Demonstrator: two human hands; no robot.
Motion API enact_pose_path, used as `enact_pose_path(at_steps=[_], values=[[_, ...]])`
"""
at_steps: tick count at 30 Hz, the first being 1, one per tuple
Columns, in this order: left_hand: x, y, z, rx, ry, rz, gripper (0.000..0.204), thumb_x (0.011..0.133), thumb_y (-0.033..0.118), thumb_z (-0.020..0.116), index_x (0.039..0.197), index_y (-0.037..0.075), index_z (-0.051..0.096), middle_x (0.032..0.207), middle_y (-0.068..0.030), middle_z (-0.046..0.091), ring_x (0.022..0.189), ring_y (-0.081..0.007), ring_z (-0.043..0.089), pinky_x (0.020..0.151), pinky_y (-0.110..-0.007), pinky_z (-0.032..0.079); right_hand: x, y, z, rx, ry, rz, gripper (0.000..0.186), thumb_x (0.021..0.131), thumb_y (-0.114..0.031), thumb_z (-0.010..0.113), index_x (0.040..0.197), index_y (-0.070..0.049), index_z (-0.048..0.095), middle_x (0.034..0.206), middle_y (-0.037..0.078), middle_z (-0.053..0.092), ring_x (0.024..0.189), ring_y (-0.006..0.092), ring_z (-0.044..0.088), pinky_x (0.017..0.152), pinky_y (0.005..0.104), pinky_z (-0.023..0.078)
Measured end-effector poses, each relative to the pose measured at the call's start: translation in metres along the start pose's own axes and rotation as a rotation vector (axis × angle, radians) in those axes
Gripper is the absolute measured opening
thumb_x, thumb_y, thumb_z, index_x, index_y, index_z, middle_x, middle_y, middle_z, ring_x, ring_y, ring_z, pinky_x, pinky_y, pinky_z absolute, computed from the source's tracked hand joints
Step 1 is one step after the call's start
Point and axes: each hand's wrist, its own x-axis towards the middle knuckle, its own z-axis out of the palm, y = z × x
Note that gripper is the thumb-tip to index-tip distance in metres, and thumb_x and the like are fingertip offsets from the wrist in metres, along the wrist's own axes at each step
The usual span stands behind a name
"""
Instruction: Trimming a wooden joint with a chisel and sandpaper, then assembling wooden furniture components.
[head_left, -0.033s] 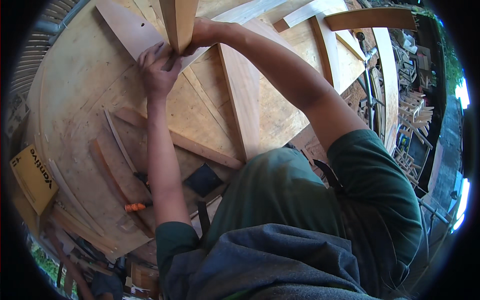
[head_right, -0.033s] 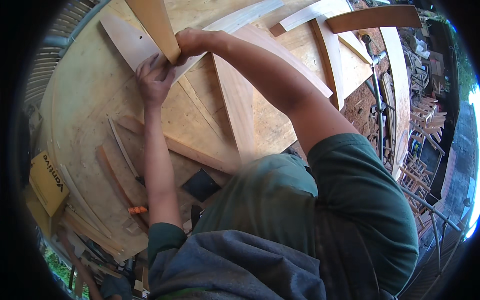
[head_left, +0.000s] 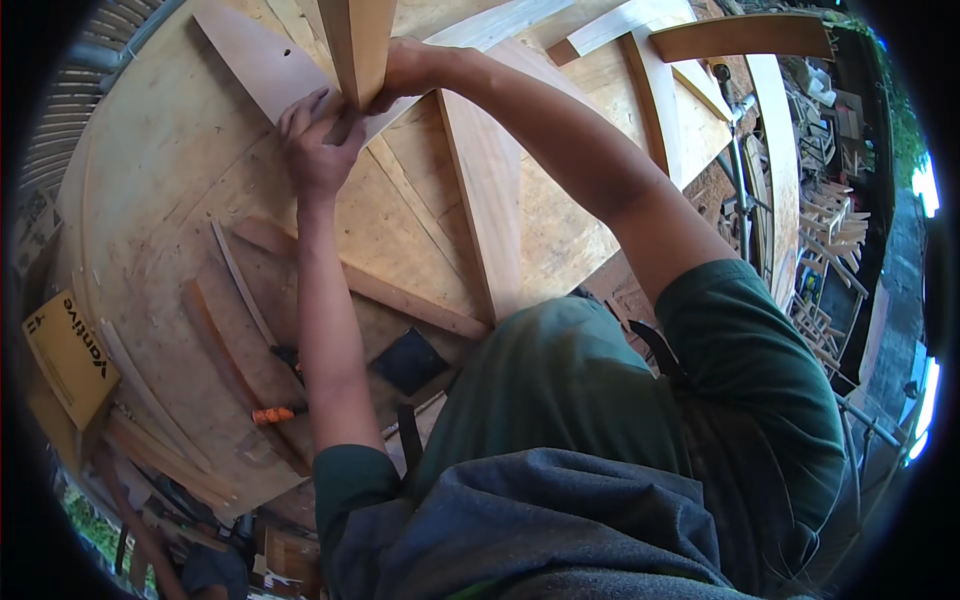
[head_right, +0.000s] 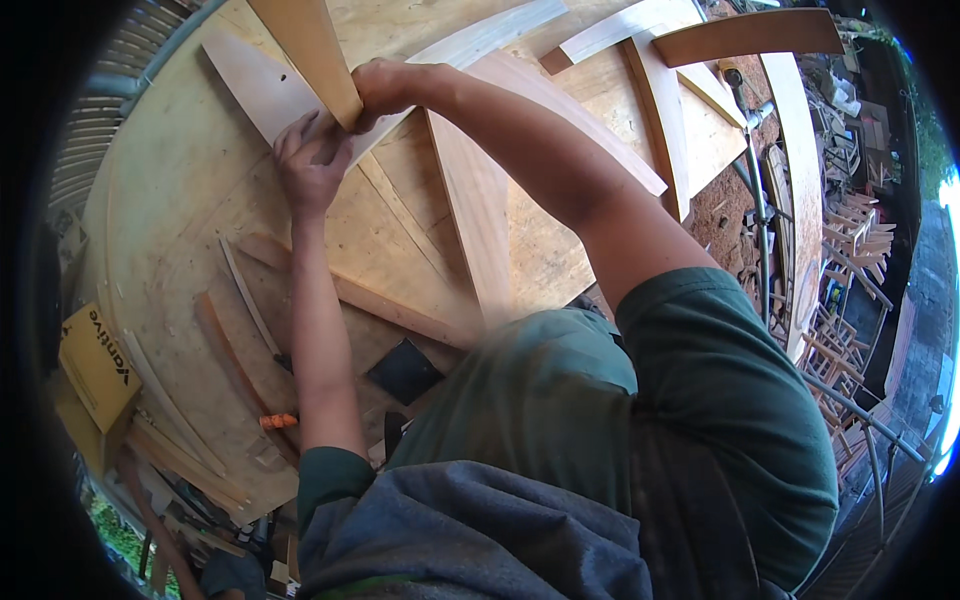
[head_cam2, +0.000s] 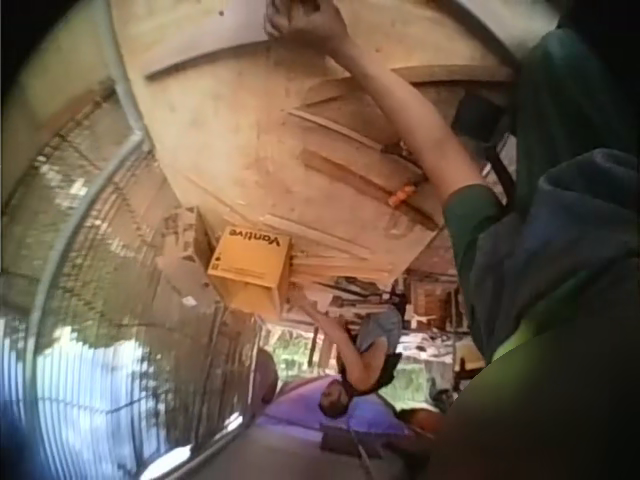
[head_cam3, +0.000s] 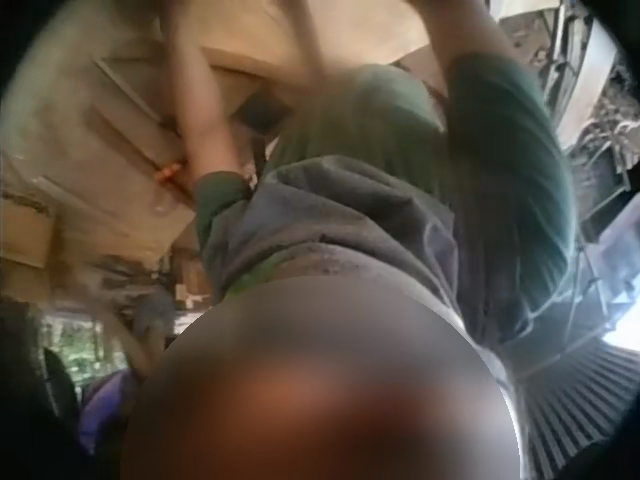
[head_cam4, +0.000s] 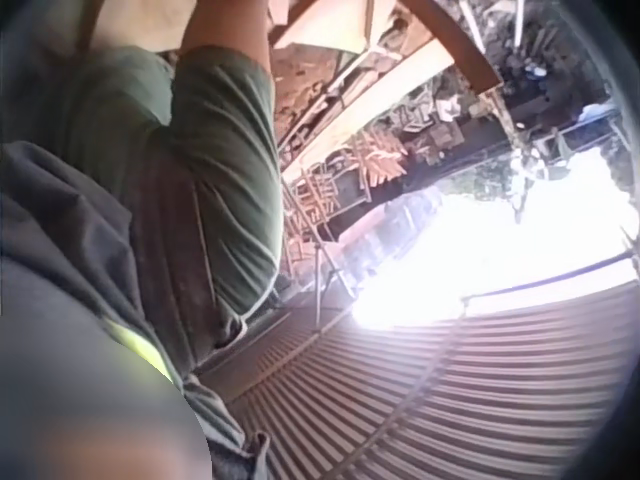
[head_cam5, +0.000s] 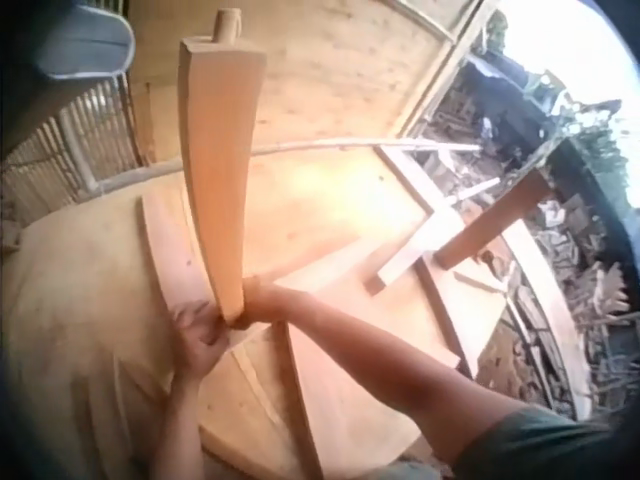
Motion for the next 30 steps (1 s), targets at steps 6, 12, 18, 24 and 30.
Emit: enact_pose_path(at_steps=[6, 12, 18, 24, 30], values=[[-0.002, 0.001, 0.002, -0.029, 0.078, -0.052, 0.026, 0.079, 0.025, 0.079, 0.100, 0.009, 0.080, 0.117, -0.0130, 0.071, 0.111, -0.0356, 0.063, 0.098, -0.046, 0.050, -0.003, 0.001, -0.002, -0.028, 0.013, -0.020, 0.050, 0.068, -0.036, 0.090, 0.108, -0.010, 0.076, 0.100, 0.015, 0.076, 0.093, 0.0324, 0.072, 0.082, 0.0406, 0.056], [-0.004, -0.001, 0.001, -0.007, 0.060, -0.046, 0.024, 0.083, 0.026, 0.074, 0.097, 0.008, 0.080, 0.117, -0.0130, 0.071, 0.112, -0.0359, 0.062, 0.099, -0.046, 0.049, -0.002, 0.001, 0.002, -0.034, 0.026, -0.041, 0.050, 0.067, -0.033, 0.090, 0.109, -0.011, 0.076, 0.100, 0.014, 0.076, 0.094, 0.0322, 0.072, 0.083, 0.0400, 0.056], [0.000, 0.000, 0.003, -0.007, 0.048, -0.025, 0.023, 0.083, 0.024, 0.073, 0.099, 0.008, 0.079, 0.116, -0.0133, 0.071, 0.111, -0.0360, 0.063, 0.100, -0.046, 0.049, 0.000, 0.005, 0.001, -0.007, 0.019, -0.032, 0.049, 0.068, -0.031, 0.089, 0.110, -0.012, 0.076, 0.100, 0.014, 0.076, 0.093, 0.0317, 0.072, 0.083, 0.0393, 0.055], [-0.005, -0.005, 0.002, 0.014, 0.054, -0.037, 0.025, 0.084, 0.023, 0.072, 0.104, 0.009, 0.079, 0.114, -0.0142, 0.072, 0.109, -0.0362, 0.064, 0.099, -0.047, 0.050, -0.005, -0.016, -0.010, -0.051, -0.055, 0.053, 0.051, 0.067, -0.029, 0.089, 0.113, -0.012, 0.074, 0.099, 0.013, 0.077, 0.091, 0.0301, 0.072, 0.080, 0.0387, 0.056], [-0.003, -0.002, 0.005, -0.002, 0.046, -0.040, 0.026, 0.086, 0.022, 0.072, 0.107, 0.009, 0.079, 0.115, -0.0140, 0.072, 0.110, -0.0356, 0.064, 0.099, -0.046, 0.050, -0.006, -0.011, -0.015, -0.023, -0.068, 0.029, 0.048, 0.065, -0.034, 0.092, 0.104, -0.008, 0.078, 0.096, 0.017, 0.076, 0.090, 0.0332, 0.072, 0.080, 0.0398, 0.055]])
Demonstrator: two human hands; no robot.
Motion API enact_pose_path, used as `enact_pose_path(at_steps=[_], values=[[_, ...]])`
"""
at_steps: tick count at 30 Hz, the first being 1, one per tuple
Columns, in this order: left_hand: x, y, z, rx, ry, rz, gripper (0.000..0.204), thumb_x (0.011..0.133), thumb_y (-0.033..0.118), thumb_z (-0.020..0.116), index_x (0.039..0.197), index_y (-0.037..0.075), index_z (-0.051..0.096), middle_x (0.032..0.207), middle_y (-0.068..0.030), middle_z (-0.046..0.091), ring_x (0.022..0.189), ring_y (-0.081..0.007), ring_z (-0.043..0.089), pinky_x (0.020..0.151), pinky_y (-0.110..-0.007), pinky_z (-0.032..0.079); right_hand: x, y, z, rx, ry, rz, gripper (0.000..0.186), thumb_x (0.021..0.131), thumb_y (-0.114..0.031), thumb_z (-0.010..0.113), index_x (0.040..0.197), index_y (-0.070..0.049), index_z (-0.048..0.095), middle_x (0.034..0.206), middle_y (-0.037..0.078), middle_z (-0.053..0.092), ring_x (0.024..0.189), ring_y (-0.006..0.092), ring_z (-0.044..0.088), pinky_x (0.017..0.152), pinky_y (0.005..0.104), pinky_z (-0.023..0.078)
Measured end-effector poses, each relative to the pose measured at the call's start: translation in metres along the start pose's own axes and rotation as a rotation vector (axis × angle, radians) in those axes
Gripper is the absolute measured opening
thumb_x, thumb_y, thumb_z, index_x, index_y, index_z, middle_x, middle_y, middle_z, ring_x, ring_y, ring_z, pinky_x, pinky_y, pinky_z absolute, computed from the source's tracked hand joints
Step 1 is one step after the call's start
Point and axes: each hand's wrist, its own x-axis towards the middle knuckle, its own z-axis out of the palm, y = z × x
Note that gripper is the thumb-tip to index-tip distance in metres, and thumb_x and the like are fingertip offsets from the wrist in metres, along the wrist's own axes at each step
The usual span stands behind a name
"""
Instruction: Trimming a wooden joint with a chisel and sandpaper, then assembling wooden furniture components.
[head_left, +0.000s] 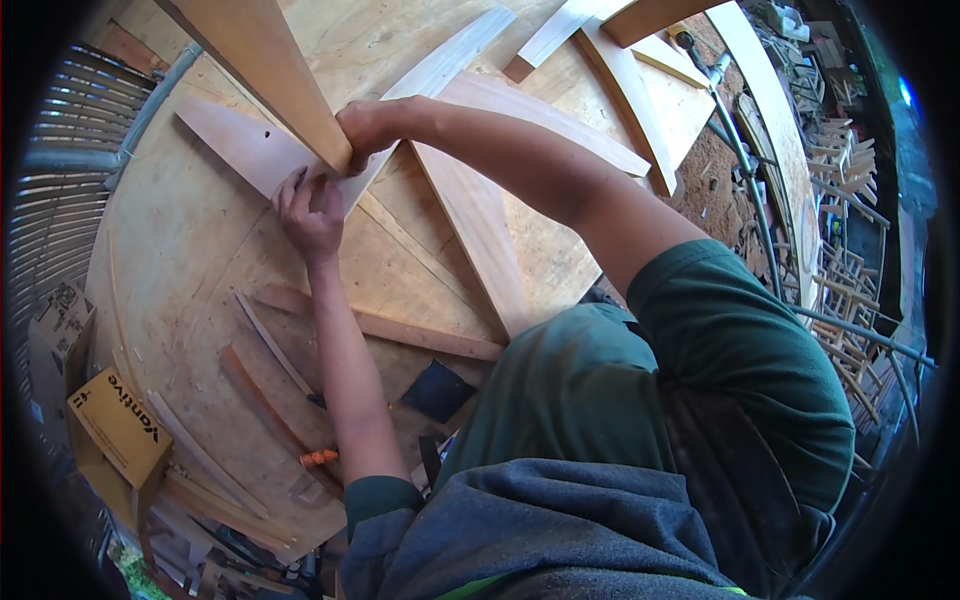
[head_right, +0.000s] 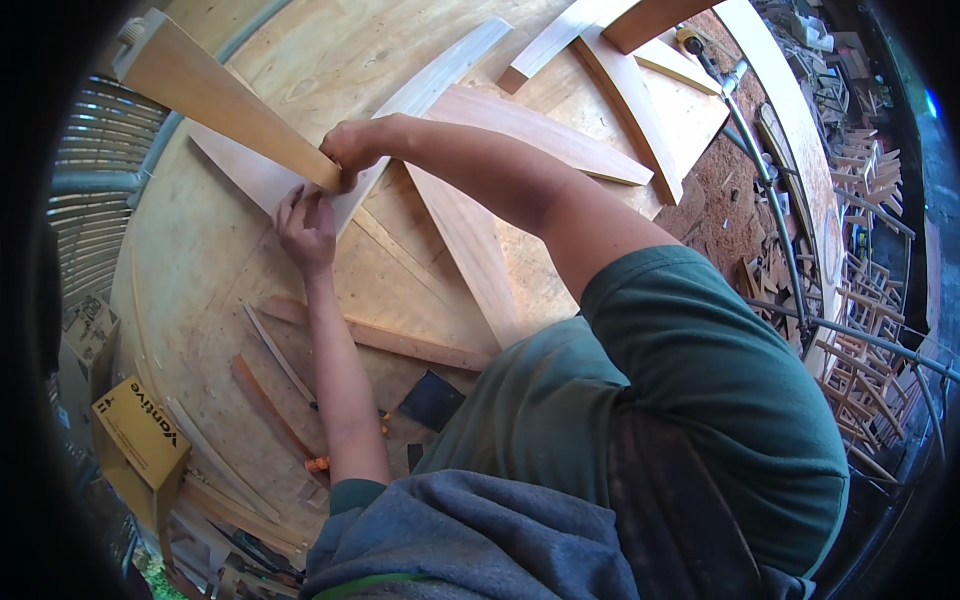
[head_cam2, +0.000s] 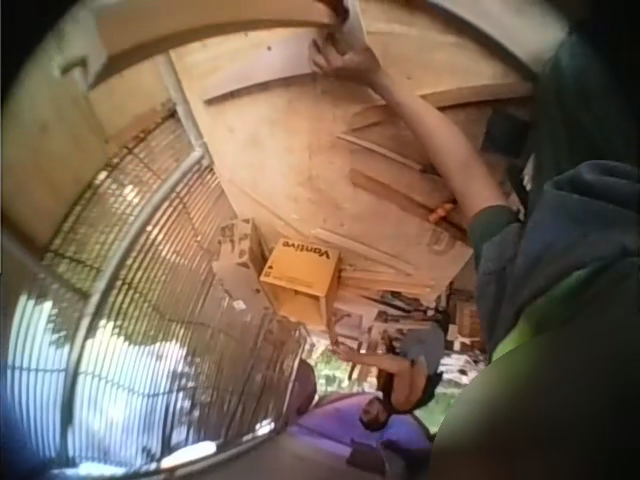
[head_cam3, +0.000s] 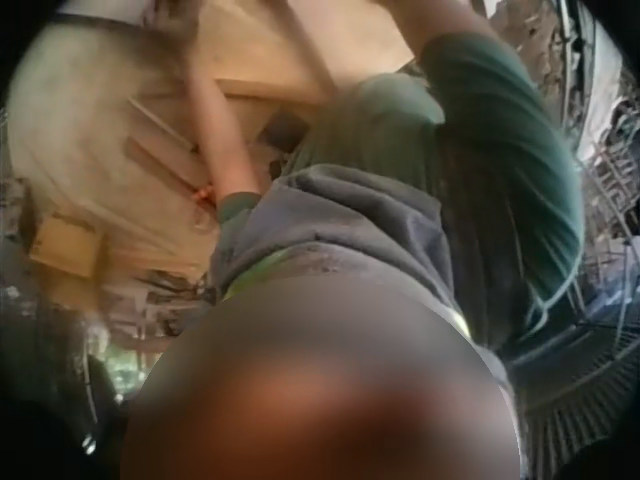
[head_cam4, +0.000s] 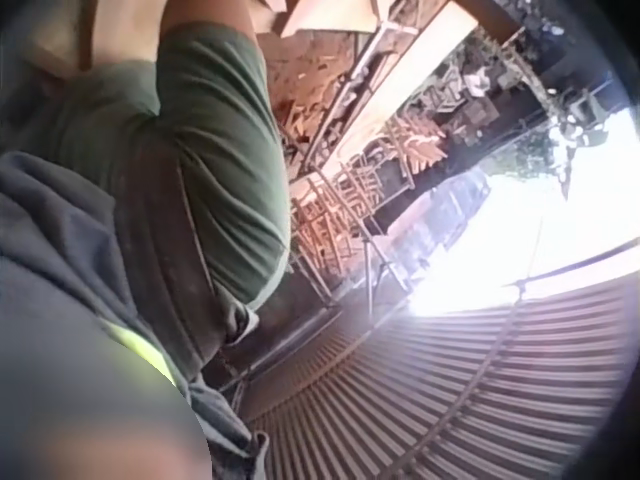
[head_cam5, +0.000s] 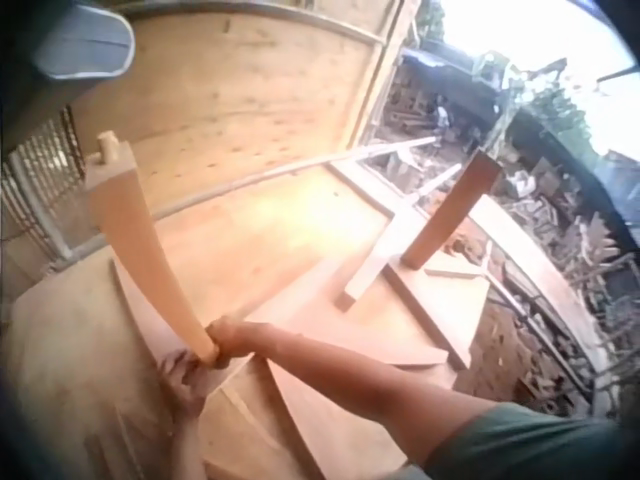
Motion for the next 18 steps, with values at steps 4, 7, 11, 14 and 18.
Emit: enact_pose_path(at_steps=[4, 7, 11, 14, 18], values=[[-0.002, 0.000, -0.002, -0.006, 0.015, -0.006, 0.025, 0.085, 0.024, 0.071, 0.102, 0.008, 0.079, 0.113, -0.0139, 0.072, 0.108, -0.0370, 0.063, 0.098, -0.047, 0.049, 0.001, -0.003, 0.004, 0.018, 0.015, -0.046, 0.047, 0.066, -0.032, 0.091, 0.104, -0.008, 0.077, 0.095, 0.017, 0.075, 0.089, 0.0337, 0.071, 0.079, 0.0401, 0.055], [-0.002, -0.001, -0.005, -0.009, 0.010, -0.009, 0.024, 0.085, 0.023, 0.071, 0.102, 0.008, 0.079, 0.112, -0.0139, 0.072, 0.108, -0.0369, 0.063, 0.098, -0.047, 0.049, 0.004, -0.006, 0.003, -0.016, -0.036, -0.002, 0.053, 0.067, -0.029, 0.090, 0.114, -0.012, 0.074, 0.100, 0.012, 0.077, 0.092, 0.0289, 0.072, 0.081, 0.0386, 0.056], [-0.001, -0.002, -0.001, 0.014, -0.011, 0.002, 0.023, 0.087, 0.021, 0.073, 0.105, 0.009, 0.080, 0.112, -0.0143, 0.072, 0.109, -0.0353, 0.065, 0.098, -0.047, 0.050, 0.007, 0.004, 0.006, 0.008, -0.038, -0.014, 0.053, 0.066, -0.028, 0.090, 0.113, -0.012, 0.075, 0.100, 0.011, 0.077, 0.091, 0.0284, 0.072, 0.081, 0.0388, 0.055], [0.000, -0.003, 0.000, 0.029, -0.003, 0.010, 0.021, 0.088, 0.021, 0.073, 0.104, 0.009, 0.080, 0.111, -0.0143, 0.073, 0.109, -0.0346, 0.065, 0.098, -0.046, 0.050, 0.012, 0.008, 0.005, 0.028, -0.034, -0.041, 0.050, 0.066, -0.029, 0.091, 0.109, -0.011, 0.075, 0.096, 0.013, 0.076, 0.087, 0.0290, 0.072, 0.078, 0.0395, 0.055], [0.001, -0.007, 0.002, 0.025, -0.003, 0.023, 0.020, 0.088, 0.021, 0.074, 0.103, 0.009, 0.080, 0.110, -0.0143, 0.073, 0.109, -0.0339, 0.065, 0.098, -0.046, 0.049, 0.010, 0.011, 0.004, 0.078, -0.035, -0.040, 0.046, 0.067, -0.029, 0.091, 0.106, -0.010, 0.075, 0.093, 0.014, 0.076, 0.084, 0.0286, 0.071, 0.074, 0.0402, 0.055]])
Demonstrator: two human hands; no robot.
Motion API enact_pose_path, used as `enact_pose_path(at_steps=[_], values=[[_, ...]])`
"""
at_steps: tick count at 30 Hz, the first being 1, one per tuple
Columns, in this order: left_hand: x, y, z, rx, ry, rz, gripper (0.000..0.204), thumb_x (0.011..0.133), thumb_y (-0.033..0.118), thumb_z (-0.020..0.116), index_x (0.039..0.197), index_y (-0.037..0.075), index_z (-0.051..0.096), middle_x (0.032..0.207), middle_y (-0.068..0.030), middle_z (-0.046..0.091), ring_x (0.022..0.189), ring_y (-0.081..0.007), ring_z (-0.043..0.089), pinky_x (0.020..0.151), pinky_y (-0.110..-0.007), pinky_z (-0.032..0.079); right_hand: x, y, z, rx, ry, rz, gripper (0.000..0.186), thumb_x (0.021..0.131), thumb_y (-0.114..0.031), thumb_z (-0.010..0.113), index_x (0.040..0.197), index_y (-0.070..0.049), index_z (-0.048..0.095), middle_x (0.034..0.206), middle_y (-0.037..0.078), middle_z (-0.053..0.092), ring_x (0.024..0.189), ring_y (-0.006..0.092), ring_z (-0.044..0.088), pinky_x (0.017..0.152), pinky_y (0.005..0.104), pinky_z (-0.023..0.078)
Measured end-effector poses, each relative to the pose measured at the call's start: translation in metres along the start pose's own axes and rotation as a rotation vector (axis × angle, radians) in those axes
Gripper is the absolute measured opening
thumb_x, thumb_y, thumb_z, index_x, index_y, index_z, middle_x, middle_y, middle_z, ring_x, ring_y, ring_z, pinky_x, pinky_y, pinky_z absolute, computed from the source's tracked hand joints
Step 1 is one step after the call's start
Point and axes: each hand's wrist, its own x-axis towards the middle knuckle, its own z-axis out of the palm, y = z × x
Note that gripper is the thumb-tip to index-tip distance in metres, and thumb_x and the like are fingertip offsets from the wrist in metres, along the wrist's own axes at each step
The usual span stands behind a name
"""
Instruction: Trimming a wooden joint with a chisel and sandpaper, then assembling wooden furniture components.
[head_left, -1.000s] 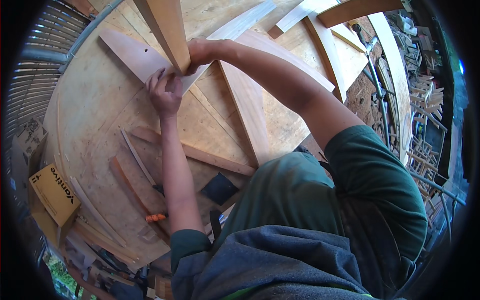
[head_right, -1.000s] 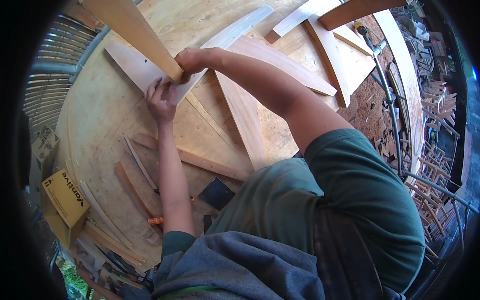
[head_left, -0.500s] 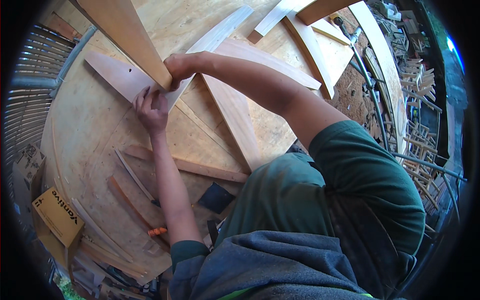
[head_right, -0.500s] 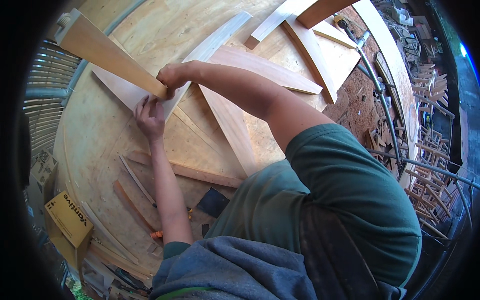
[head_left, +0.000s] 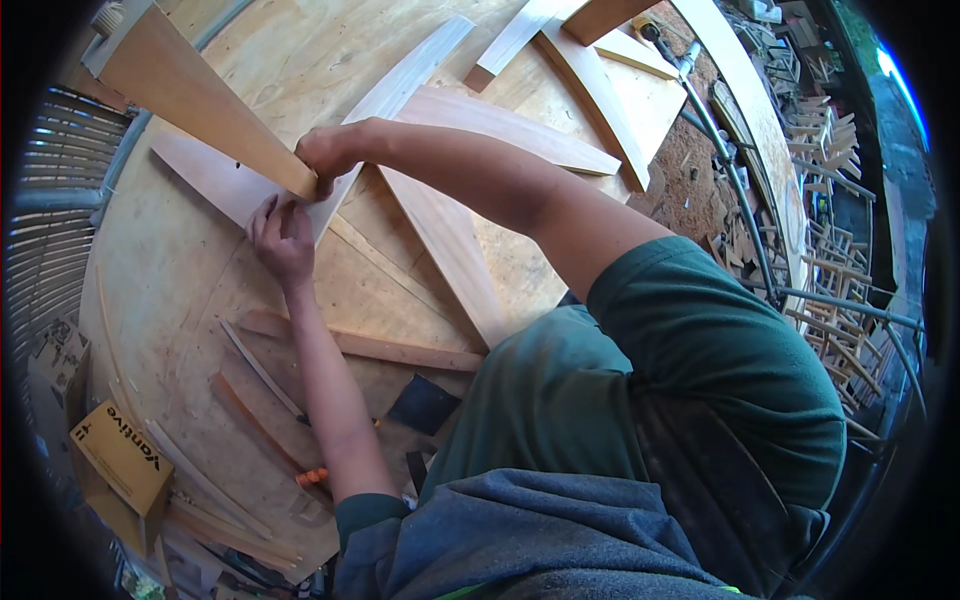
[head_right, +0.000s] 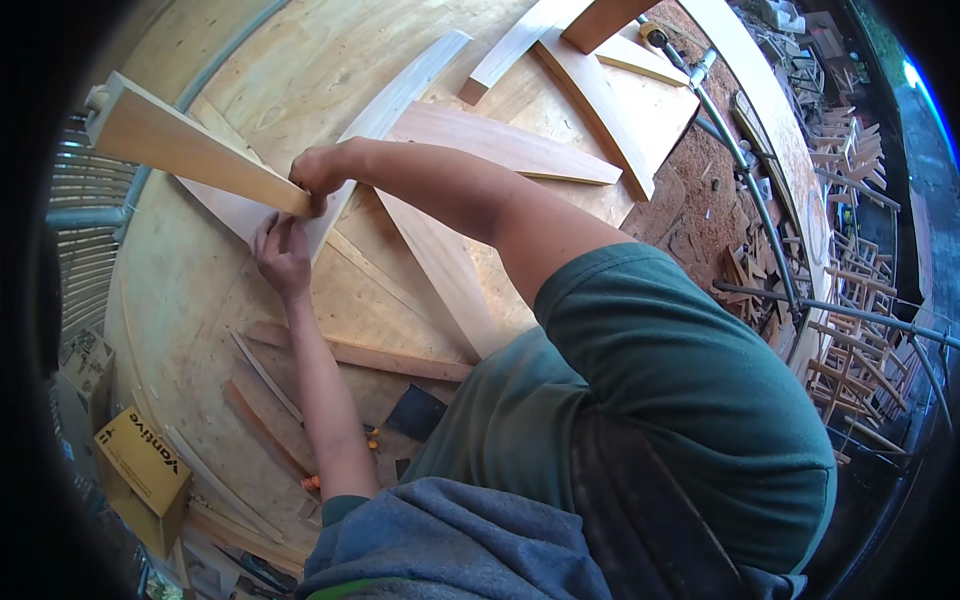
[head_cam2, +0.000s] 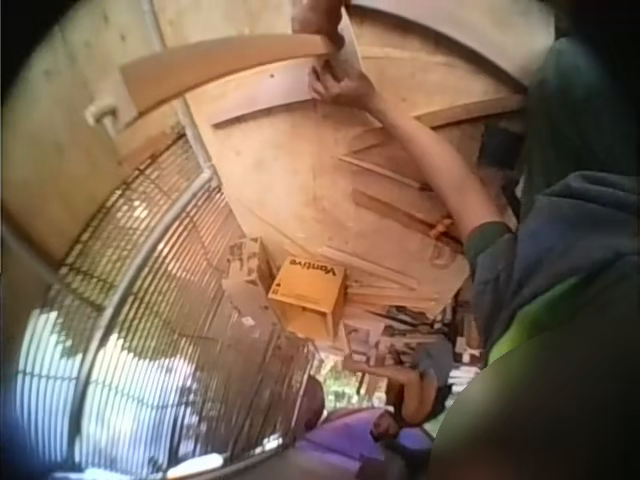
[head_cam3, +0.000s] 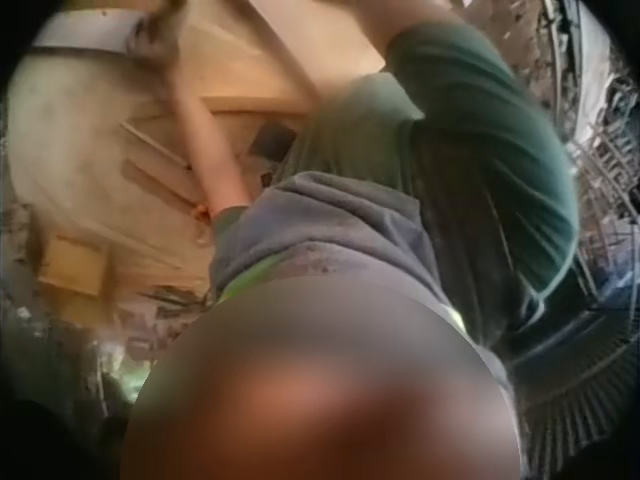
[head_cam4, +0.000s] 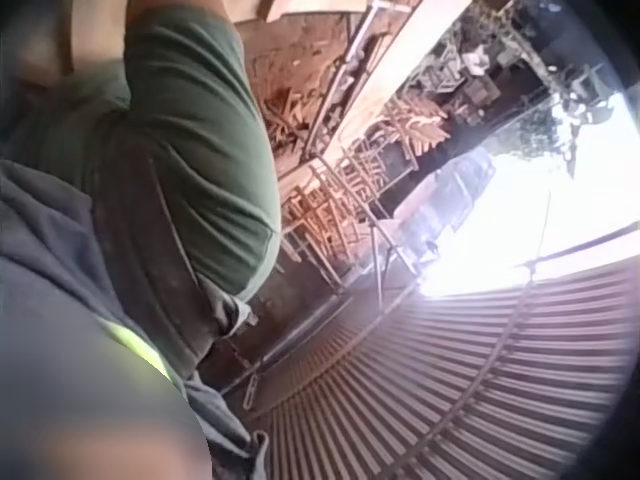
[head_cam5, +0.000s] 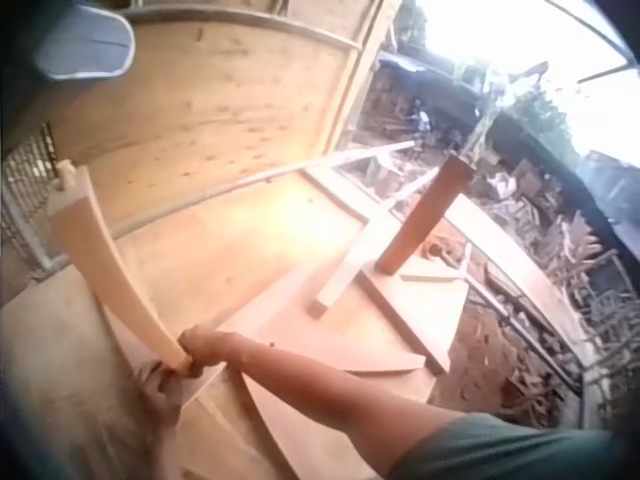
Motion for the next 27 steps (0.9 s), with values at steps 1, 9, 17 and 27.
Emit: enact_pose_path(at_steps=[1, 9, 17, 27], values=[[0.000, 0.001, 0.001, 0.000, -0.010, -0.004, 0.020, 0.088, 0.021, 0.074, 0.103, 0.008, 0.080, 0.110, -0.0140, 0.073, 0.108, -0.0338, 0.065, 0.099, -0.046, 0.048, 0.000, -0.002, -0.001, -0.005, 0.007, 0.002, 0.046, 0.067, -0.029, 0.091, 0.106, -0.010, 0.075, 0.093, 0.014, 0.076, 0.084, 0.0286, 0.071, 0.074, 0.0402, 0.055], [-0.001, 0.005, -0.018, -0.019, -0.076, -0.055, 0.034, 0.090, 0.025, 0.072, 0.117, 0.004, 0.074, 0.122, -0.0190, 0.068, 0.119, -0.0392, 0.059, 0.104, -0.048, 0.046, 0.000, 0.001, 0.017, 0.207, 0.163, -0.100, 0.059, 0.058, -0.027, 0.095, 0.112, -0.012, 0.076, 0.100, 0.010, 0.078, 0.090, 0.0248, 0.072, 0.079, 0.0371, 0.055], [0.009, 0.164, -0.080, -0.769, -0.046, -0.068, 0.088, 0.084, 0.037, 0.077, 0.150, -0.005, 0.037, 0.149, -0.0182, 0.044, 0.138, -0.0294, 0.044, 0.116, -0.045, 0.032, -0.131, -0.091, 0.046, 0.413, 0.034, -0.336, 0.038, 0.071, -0.005, 0.085, 0.107, -0.002, 0.073, 0.098, 0.008, 0.078, 0.090, 0.0186, 0.072, 0.076, 0.0362, 0.056], [-0.086, 0.331, -0.043, -0.784, -0.229, -0.220, 0.032, 0.088, 0.011, 0.079, 0.110, -0.001, 0.059, 0.096, -0.0058, 0.062, 0.088, -0.0149, 0.060, 0.081, -0.030, 0.050, -0.333, -0.046, 0.135, 0.821, 0.053, -0.190, 0.076, 0.072, -0.005, 0.080, 0.142, -0.001, 0.052, 0.128, 0.020, 0.066, 0.113, 0.0330, 0.066, 0.097, 0.0441, 0.054]])
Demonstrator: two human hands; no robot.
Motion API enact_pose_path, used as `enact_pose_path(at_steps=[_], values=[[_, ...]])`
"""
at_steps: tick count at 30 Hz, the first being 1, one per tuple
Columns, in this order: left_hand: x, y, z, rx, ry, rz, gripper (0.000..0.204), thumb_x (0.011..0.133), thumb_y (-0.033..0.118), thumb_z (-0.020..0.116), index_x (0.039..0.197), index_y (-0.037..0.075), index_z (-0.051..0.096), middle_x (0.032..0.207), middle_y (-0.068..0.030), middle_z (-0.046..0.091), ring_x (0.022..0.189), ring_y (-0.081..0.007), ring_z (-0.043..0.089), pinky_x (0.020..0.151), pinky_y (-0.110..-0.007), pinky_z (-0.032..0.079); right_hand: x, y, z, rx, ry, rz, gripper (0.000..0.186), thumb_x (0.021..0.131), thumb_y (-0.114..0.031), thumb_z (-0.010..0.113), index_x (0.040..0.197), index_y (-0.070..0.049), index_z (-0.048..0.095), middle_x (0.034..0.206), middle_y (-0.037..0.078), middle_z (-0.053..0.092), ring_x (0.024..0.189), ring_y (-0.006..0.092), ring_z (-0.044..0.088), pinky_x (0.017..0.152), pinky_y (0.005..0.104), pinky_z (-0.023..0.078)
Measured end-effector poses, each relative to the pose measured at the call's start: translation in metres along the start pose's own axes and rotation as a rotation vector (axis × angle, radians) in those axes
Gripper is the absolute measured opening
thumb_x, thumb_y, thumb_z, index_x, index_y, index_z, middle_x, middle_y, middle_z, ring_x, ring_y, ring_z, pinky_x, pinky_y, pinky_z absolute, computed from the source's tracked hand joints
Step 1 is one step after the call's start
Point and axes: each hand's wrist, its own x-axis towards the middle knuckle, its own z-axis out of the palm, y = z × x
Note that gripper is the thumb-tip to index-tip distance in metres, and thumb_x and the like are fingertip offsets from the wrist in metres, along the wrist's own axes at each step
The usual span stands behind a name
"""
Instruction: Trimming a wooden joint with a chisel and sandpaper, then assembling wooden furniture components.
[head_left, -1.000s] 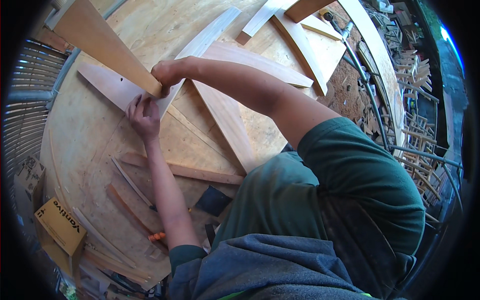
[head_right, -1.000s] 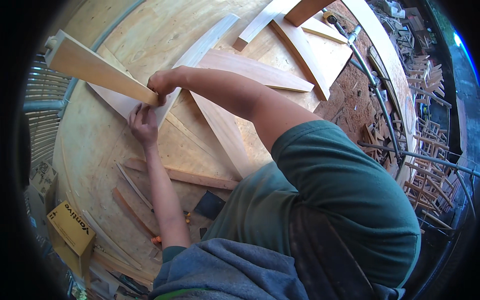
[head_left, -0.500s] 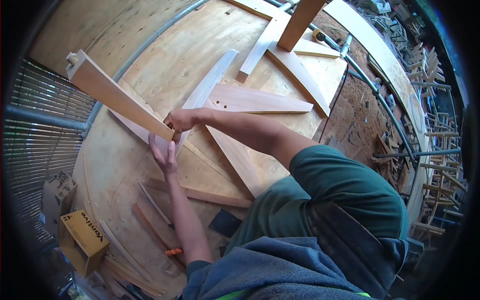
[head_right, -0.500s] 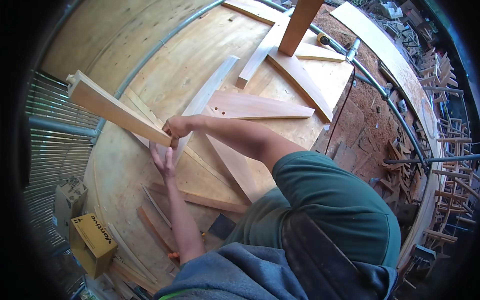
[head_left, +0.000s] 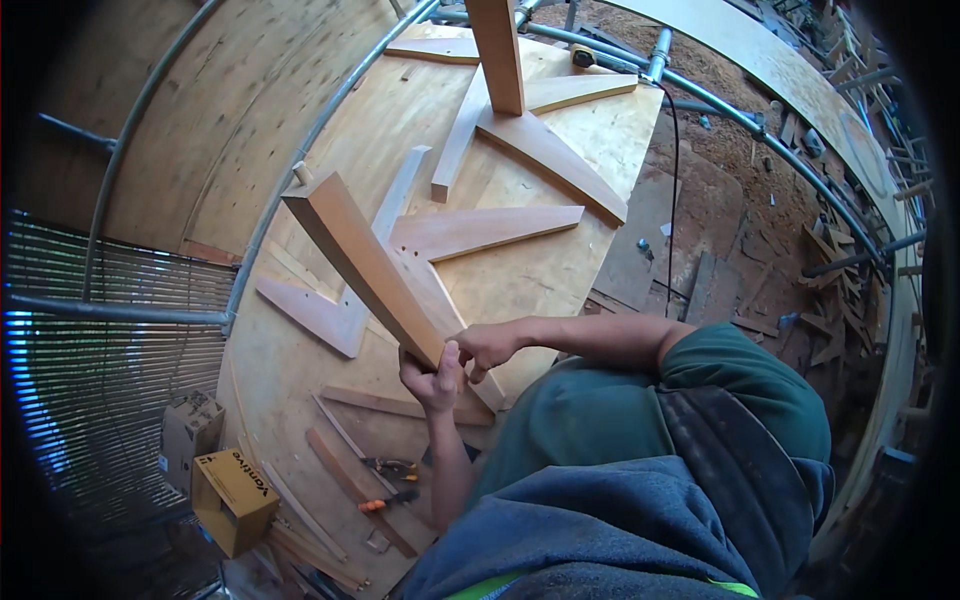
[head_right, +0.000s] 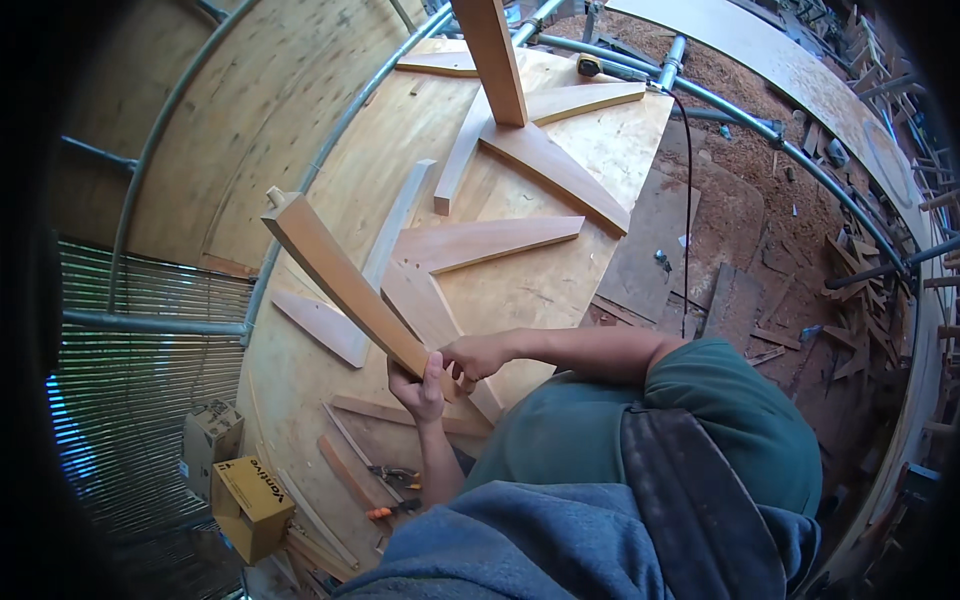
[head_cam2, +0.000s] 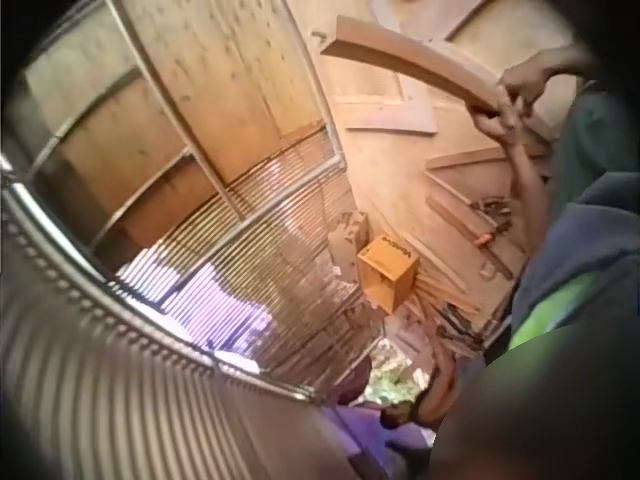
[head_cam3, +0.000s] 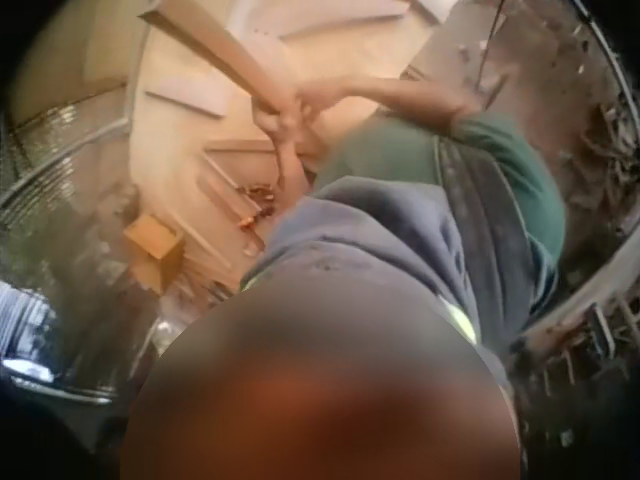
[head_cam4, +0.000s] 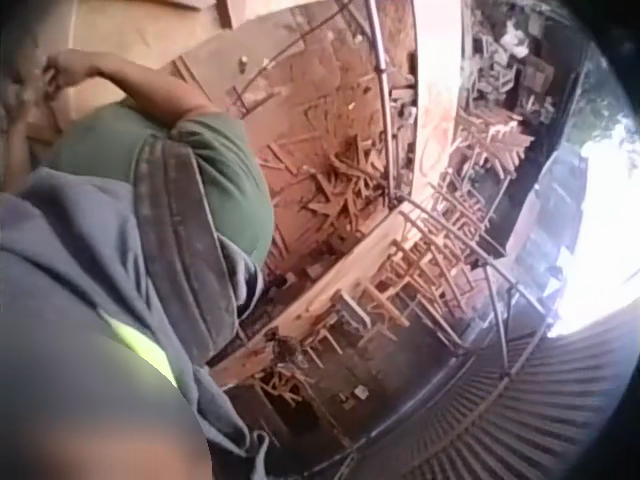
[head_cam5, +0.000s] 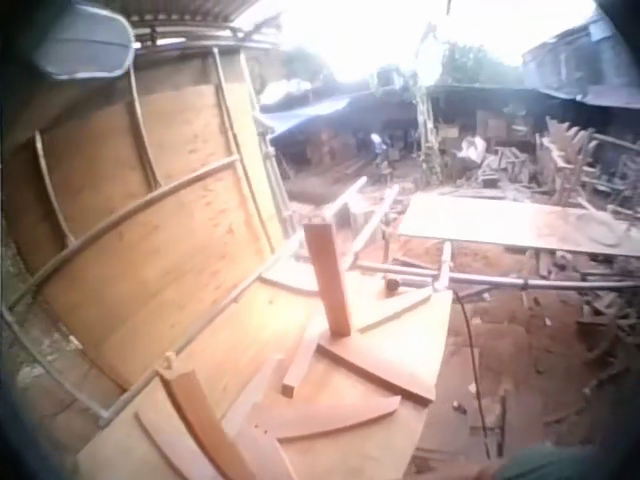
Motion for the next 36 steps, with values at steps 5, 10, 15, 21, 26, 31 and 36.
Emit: enact_pose_path(at_steps=[5, 10, 15, 21, 26, 31, 36], values=[[-0.022, 0.033, 0.051, 0.180, -0.036, -0.103, 0.035, 0.084, 0.016, 0.083, 0.105, -0.002, 0.062, 0.088, -0.0047, 0.066, 0.079, -0.0137, 0.063, 0.071, -0.031, 0.051, -0.143, -0.038, -0.038, -0.144, 0.660, -0.177, 0.095, 0.077, -0.009, 0.077, 0.159, -0.008, 0.028, 0.149, 0.022, 0.048, 0.133, 0.0385, 0.052, 0.111, 0.0478, 0.047], [-0.041, 0.053, 0.095, 0.516, -0.151, -0.122, 0.040, 0.082, 0.023, 0.087, 0.104, -0.001, 0.064, 0.084, -0.0091, 0.068, 0.078, -0.0191, 0.065, 0.073, -0.035, 0.053, -0.268, -0.119, -0.072, -0.940, 0.991, -0.366, 0.086, 0.082, -0.010, 0.077, 0.157, -0.014, 0.036, 0.160, 0.019, 0.034, 0.148, 0.0372, 0.033, 0.124, 0.0508, 0.030], [-0.032, 0.085, 0.135, 0.617, -0.313, -0.102, 0.043, 0.080, 0.022, 0.088, 0.108, -0.001, 0.065, 0.085, -0.0108, 0.070, 0.077, -0.0215, 0.067, 0.074, -0.037, 0.055, -0.276, -0.136, -0.103, -1.710, 0.605, -0.517, 0.045, 0.091, -0.016, 0.062, 0.134, -0.009, 0.057, 0.132, 0.013, 0.060, 0.138, 0.0318, 0.050, 0.124, 0.0531, 0.027], [0.022, 0.151, 0.159, 0.755, -0.526, -0.244, 0.059, 0.076, 0.026, 0.090, 0.123, 0.002, 0.065, 0.107, -0.0199, 0.073, 0.104, -0.0290, 0.071, 0.092, -0.042, 0.055, -0.291, -0.134, -0.160, -1.567, 0.349, -0.189, 0.029, 0.081, -0.018, 0.072, 0.107, -0.009, 0.061, 0.096, 0.004, 0.066, 0.092, 0.0272, 0.067, 0.094, 0.0447, 0.050], [0.044, 0.137, 0.146, 0.506, 0.025, 0.564, 0.090, 0.085, 0.053, 0.074, 0.144, -0.008, 0.045, 0.140, -0.0286, 0.053, 0.133, -0.0425, 0.050, 0.116, -0.053, 0.036, -0.368, -0.101, -0.235, -1.087, 0.713, -0.141, 0.038, 0.073, -0.010, 0.073, 0.109, -0.005, 0.060, 0.097, 0.012, 0.067, 0.098, 0.0306, 0.068, 0.082, 0.0435, 0.054], [0.051, 0.083, 0.148, 0.305, 0.220, 0.448, 0.088, 0.092, 0.048, 0.065, 0.149, -0.011, 0.034, 0.146, -0.0295, 0.048, 0.136, -0.0398, 0.047, 0.118, -0.051, 0.033, -0.440, -0.086, -0.325, -0.506, 1.053, -0.444, 0.034, 0.079, -0.011, 0.074, 0.110, -0.003, 0.066, 0.102, 0.005, 0.067, 0.099, 0.0180, 0.066, 0.088, 0.0354, 0.054], [0.055, 0.031, 0.223, 0.438, 0.109, 0.141, 0.077, 0.090, 0.031, 0.072, 0.148, -0.007, 0.039, 0.141, -0.0268, 0.054, 0.131, -0.0383, 0.053, 0.113, -0.049, 0.039, -0.401, -0.102, -0.477, -0.132, 1.188, -0.453, 0.037, 0.091, -0.015, 0.074, 0.123, 0.000, 0.063, 0.112, 0.013, 0.070, 0.102, 0.0255, 0.072, 0.090, 0.0393, 0.061]])
